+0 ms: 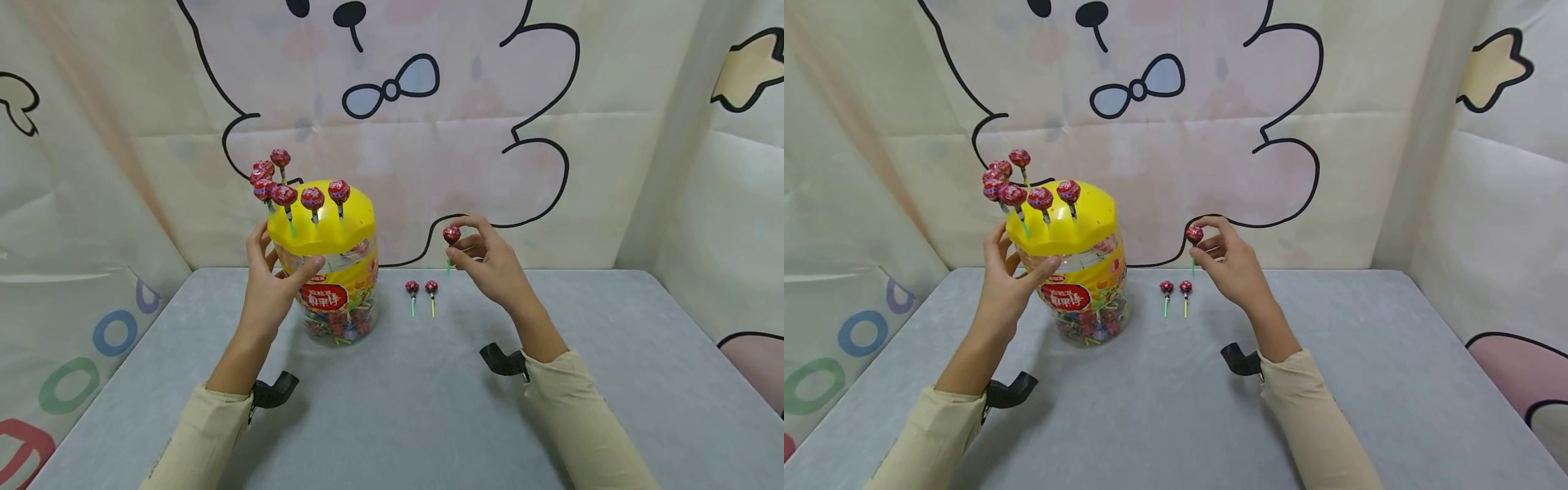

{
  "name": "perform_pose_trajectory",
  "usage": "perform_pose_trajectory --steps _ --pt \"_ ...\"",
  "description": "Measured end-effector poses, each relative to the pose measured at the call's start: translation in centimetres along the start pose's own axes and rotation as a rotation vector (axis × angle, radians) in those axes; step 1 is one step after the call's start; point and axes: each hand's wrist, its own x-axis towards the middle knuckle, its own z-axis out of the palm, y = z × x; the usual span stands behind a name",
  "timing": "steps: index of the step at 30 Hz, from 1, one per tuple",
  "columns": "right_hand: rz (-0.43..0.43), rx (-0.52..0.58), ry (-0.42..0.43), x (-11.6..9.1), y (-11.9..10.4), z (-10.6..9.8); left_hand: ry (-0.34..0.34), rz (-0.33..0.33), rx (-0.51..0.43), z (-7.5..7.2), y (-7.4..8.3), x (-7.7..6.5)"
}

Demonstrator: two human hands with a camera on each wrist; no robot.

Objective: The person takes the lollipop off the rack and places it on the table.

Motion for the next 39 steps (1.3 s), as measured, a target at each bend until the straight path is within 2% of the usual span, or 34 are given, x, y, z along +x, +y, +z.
perform_pose_trajectory --steps 6,12,18,39 --pt "0.058 -0.071 -0.065 0.5 0.9 0.1 0.006 0.001 0.003 0.0 0.0 0.1" --pt "0.093 -0.069 -0.12 0.5 2.0 0.1 0.0 -0.004 -0.003 0.0 0.0 0.0" --pt "0.121 -0.051 -0.143 0.6 3.1 0.4 -0.002 -0.012 -0.005 0.0 0.0 0.0" --pt "0.254 -0.158 -0.24 1.3 6.6 1.4 0.0 -0.012 -0.001 0.1 0.1 0.0"
